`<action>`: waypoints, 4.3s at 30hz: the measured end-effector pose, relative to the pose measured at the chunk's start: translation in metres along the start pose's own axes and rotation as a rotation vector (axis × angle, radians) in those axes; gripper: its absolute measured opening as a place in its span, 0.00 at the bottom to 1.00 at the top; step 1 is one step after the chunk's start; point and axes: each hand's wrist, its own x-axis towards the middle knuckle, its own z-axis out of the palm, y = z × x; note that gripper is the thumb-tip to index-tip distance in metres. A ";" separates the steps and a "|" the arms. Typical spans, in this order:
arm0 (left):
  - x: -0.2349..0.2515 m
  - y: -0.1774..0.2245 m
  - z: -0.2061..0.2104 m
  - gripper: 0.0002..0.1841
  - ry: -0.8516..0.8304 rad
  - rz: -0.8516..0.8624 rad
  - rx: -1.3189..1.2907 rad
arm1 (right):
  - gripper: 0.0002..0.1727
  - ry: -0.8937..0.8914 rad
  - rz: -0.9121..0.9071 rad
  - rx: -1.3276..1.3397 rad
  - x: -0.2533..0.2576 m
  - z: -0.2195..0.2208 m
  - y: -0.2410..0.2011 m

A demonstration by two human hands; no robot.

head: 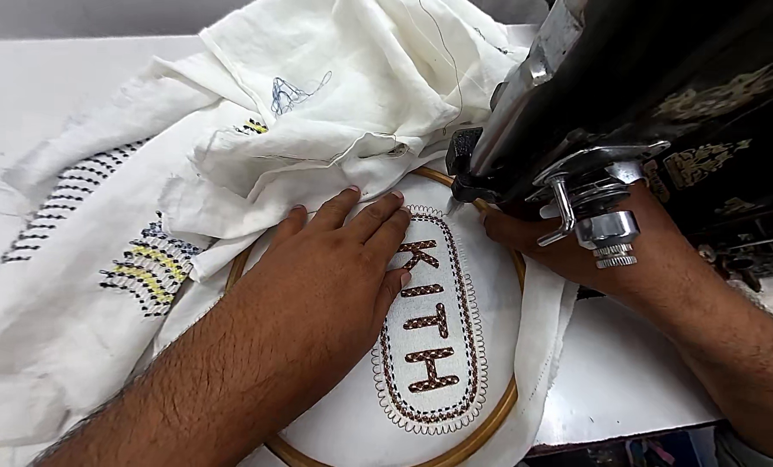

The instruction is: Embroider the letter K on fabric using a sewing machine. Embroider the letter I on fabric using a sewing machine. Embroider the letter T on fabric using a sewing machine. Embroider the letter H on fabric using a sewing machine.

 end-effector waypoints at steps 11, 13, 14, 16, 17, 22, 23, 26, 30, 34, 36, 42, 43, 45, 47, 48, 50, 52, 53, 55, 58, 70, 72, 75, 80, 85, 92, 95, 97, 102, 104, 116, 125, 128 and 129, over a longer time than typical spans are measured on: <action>0.001 0.000 0.001 0.33 0.003 -0.005 -0.001 | 0.11 0.053 -0.041 0.018 -0.004 -0.012 -0.010; 0.000 -0.001 -0.001 0.33 -0.003 -0.008 0.003 | 0.11 0.018 0.018 0.020 -0.002 -0.008 -0.010; 0.000 -0.002 -0.001 0.33 -0.008 -0.011 0.005 | 0.11 0.009 0.038 0.027 -0.001 -0.002 -0.006; 0.000 -0.002 -0.002 0.33 -0.020 -0.017 0.012 | 0.11 0.004 0.054 0.062 0.003 0.011 0.006; 0.000 -0.003 -0.002 0.33 -0.020 -0.017 0.013 | 0.11 0.008 0.050 0.077 0.003 0.012 0.006; 0.002 -0.003 0.001 0.34 0.004 -0.017 -0.002 | 0.11 0.075 -0.037 0.042 -0.002 -0.002 -0.006; 0.002 -0.002 0.001 0.34 0.006 -0.017 -0.002 | 0.11 0.083 -0.051 0.039 -0.001 -0.001 -0.004; 0.003 -0.002 0.001 0.33 0.010 -0.014 -0.005 | 0.12 0.087 -0.049 0.029 -0.001 -0.002 -0.005; 0.001 -0.004 -0.001 0.34 -0.002 -0.019 0.005 | 0.11 0.093 -0.022 0.047 -0.003 -0.001 -0.008; 0.001 -0.005 -0.001 0.34 -0.010 -0.023 0.006 | 0.12 0.111 -0.021 0.058 -0.002 0.003 -0.007; 0.002 -0.005 -0.001 0.34 -0.010 -0.029 0.003 | 0.12 0.098 -0.022 0.060 -0.002 -0.002 -0.010; 0.004 -0.004 0.002 0.34 0.008 -0.025 -0.005 | 0.12 0.283 -0.197 0.111 0.008 0.036 0.027; 0.004 -0.005 0.002 0.34 0.008 -0.023 -0.004 | 0.11 0.165 -0.101 0.085 0.003 0.013 0.007; 0.004 -0.006 0.000 0.34 0.001 -0.020 0.000 | 0.10 0.115 -0.034 0.054 -0.002 -0.004 -0.012; 0.003 -0.007 -0.001 0.34 -0.007 -0.024 0.006 | 0.12 0.134 -0.030 0.047 -0.003 -0.001 -0.012; 0.003 -0.007 -0.001 0.34 -0.008 -0.026 0.007 | 0.12 0.138 -0.027 0.055 -0.002 0.001 -0.011; 0.003 -0.008 0.000 0.34 -0.006 -0.028 0.002 | 0.12 0.135 -0.021 0.108 0.001 0.011 -0.004; 0.003 -0.008 0.000 0.34 -0.009 -0.034 0.001 | 0.13 0.115 -0.012 0.179 0.006 0.022 0.007; 0.003 -0.008 0.000 0.34 -0.004 -0.036 0.001 | 0.13 0.116 -0.015 0.180 0.007 0.022 0.007; 0.004 -0.008 0.001 0.34 0.006 -0.033 -0.001 | 0.11 0.133 -0.037 0.128 0.003 0.010 -0.003; 0.006 -0.007 0.002 0.34 0.012 -0.036 0.000 | 0.10 0.165 -0.059 0.110 0.000 -0.001 -0.012; 0.005 -0.010 0.001 0.34 0.010 -0.044 -0.005 | 0.11 0.150 -0.048 0.159 0.008 0.022 0.005; 0.005 -0.011 0.001 0.34 0.002 -0.050 -0.004 | 0.12 0.153 -0.056 0.190 0.012 0.029 0.012; 0.006 -0.011 0.002 0.34 0.007 -0.051 -0.005 | 0.12 0.159 -0.062 0.190 0.013 0.028 0.011; 0.008 -0.009 0.003 0.34 0.024 -0.048 -0.010 | 0.10 0.209 -0.101 0.138 0.004 0.003 -0.009; 0.007 -0.011 0.002 0.34 0.019 -0.040 -0.007 | 0.10 0.204 -0.083 0.138 0.006 0.011 -0.005; 0.008 -0.013 0.002 0.34 0.015 -0.055 -0.007 | 0.12 0.210 -0.108 0.217 0.016 0.034 0.013; 0.010 -0.012 0.004 0.34 0.027 -0.055 0.000 | 0.12 0.242 -0.107 0.207 0.015 0.030 0.011; 0.011 -0.012 0.004 0.34 0.035 -0.048 -0.003 | 0.12 0.245 -0.109 0.159 0.008 0.009 -0.005; 0.011 -0.015 0.004 0.34 0.032 -0.041 -0.020 | 0.10 0.258 -0.129 0.145 0.007 0.009 -0.008; 0.010 -0.016 0.003 0.34 0.023 -0.043 -0.020 | 0.11 0.254 -0.139 0.182 0.012 0.022 0.003; 0.013 -0.015 0.006 0.33 0.050 -0.056 -0.018 | 0.12 0.270 -0.137 0.120 0.008 0.009 -0.008; 0.012 -0.018 0.004 0.33 0.030 -0.069 -0.017 | 0.19 0.219 -0.065 0.198 0.024 0.048 0.023; 0.014 -0.019 0.005 0.33 0.039 -0.067 -0.018 | 0.19 0.242 -0.110 0.157 0.025 0.051 0.026; 0.014 -0.019 0.005 0.33 0.039 -0.068 -0.018 | 0.19 0.235 -0.111 0.148 0.026 0.051 0.026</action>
